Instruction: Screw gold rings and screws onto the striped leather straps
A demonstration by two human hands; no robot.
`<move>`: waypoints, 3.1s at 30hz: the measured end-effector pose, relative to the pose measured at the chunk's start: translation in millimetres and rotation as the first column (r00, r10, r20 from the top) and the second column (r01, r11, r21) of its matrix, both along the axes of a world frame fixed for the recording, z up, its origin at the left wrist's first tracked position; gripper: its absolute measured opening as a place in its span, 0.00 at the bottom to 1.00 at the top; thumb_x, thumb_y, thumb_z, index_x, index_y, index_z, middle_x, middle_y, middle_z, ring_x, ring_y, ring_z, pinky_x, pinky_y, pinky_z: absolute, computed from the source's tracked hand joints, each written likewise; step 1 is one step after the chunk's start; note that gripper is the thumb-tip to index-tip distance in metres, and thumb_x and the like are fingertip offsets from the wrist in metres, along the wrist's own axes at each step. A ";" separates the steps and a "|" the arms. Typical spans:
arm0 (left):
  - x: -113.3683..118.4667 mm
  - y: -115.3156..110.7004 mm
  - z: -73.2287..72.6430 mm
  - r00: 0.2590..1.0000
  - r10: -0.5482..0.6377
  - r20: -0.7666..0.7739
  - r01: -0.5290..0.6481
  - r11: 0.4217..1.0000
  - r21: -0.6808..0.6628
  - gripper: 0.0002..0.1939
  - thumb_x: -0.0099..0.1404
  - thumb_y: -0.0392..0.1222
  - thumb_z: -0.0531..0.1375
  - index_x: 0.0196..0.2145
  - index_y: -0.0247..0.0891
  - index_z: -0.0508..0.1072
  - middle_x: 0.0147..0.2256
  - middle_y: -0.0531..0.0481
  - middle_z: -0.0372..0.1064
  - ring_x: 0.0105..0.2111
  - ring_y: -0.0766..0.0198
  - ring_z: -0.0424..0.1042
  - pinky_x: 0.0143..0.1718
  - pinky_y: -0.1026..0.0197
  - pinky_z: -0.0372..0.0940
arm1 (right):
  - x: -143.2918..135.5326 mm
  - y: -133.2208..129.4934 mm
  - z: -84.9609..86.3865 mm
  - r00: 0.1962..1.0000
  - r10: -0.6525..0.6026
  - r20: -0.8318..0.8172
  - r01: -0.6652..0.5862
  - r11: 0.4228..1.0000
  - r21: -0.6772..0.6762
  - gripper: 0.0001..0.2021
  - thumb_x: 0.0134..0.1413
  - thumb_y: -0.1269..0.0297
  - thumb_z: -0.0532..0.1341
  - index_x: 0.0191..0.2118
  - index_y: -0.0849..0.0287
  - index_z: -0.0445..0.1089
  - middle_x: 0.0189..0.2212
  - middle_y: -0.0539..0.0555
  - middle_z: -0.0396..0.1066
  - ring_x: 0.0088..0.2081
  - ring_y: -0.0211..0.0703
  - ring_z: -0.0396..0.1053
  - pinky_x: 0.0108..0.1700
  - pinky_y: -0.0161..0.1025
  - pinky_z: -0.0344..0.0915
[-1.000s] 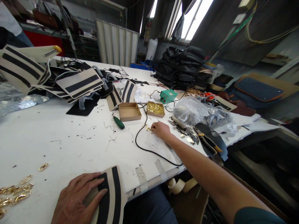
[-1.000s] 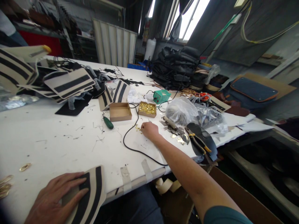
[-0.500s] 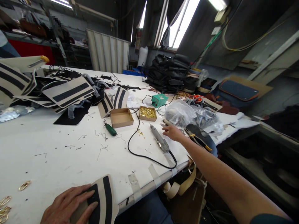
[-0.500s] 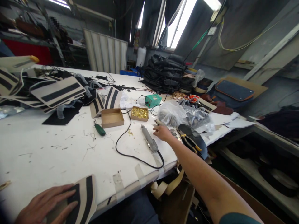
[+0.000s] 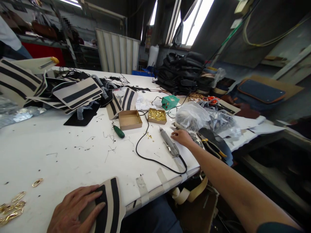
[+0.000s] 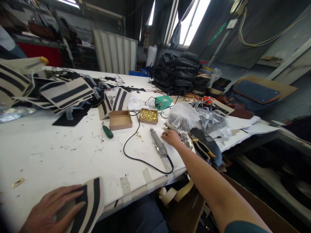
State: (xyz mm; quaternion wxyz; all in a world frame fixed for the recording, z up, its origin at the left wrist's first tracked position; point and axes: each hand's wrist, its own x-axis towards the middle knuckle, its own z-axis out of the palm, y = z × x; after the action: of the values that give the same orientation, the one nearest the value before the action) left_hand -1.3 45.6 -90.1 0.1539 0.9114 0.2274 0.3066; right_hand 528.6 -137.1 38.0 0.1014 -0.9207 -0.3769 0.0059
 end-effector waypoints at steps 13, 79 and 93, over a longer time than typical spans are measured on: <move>4.7 -13.3 27.4 0.999 0.030 -0.020 -0.031 0.998 -0.061 0.16 0.67 0.58 0.63 0.48 0.51 0.80 0.53 0.50 0.78 0.55 0.46 0.72 0.53 0.42 0.68 | -23.1 -1.4 10.8 0.996 -0.030 0.081 0.020 0.994 0.112 0.10 0.61 0.60 0.62 0.35 0.58 0.79 0.39 0.58 0.79 0.40 0.49 0.74 0.42 0.40 0.67; 2.9 -22.5 64.0 0.997 0.073 -0.026 -0.077 0.952 -0.296 0.11 0.64 0.44 0.70 0.45 0.47 0.80 0.52 0.51 0.78 0.57 0.50 0.67 0.56 0.45 0.60 | -236.3 73.9 16.6 0.773 0.511 -0.376 -0.454 0.860 0.234 0.12 0.64 0.55 0.60 0.41 0.58 0.77 0.35 0.55 0.79 0.35 0.45 0.75 0.40 0.39 0.68; 1.6 -19.9 65.3 0.998 0.060 -0.030 -0.066 0.943 -0.327 0.14 0.64 0.46 0.70 0.47 0.45 0.79 0.52 0.51 0.78 0.56 0.50 0.66 0.55 0.45 0.60 | -335.0 96.3 -17.6 0.617 0.674 -0.407 -0.668 0.722 0.182 0.04 0.61 0.68 0.65 0.36 0.55 0.79 0.36 0.51 0.77 0.42 0.44 0.74 0.47 0.38 0.65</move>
State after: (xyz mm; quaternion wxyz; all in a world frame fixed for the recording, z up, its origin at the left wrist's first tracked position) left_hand 0.3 25.7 -24.9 0.2913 0.8683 0.3058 0.2602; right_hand 193.7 -40.7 20.4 0.1810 -0.6853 -0.6591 0.2515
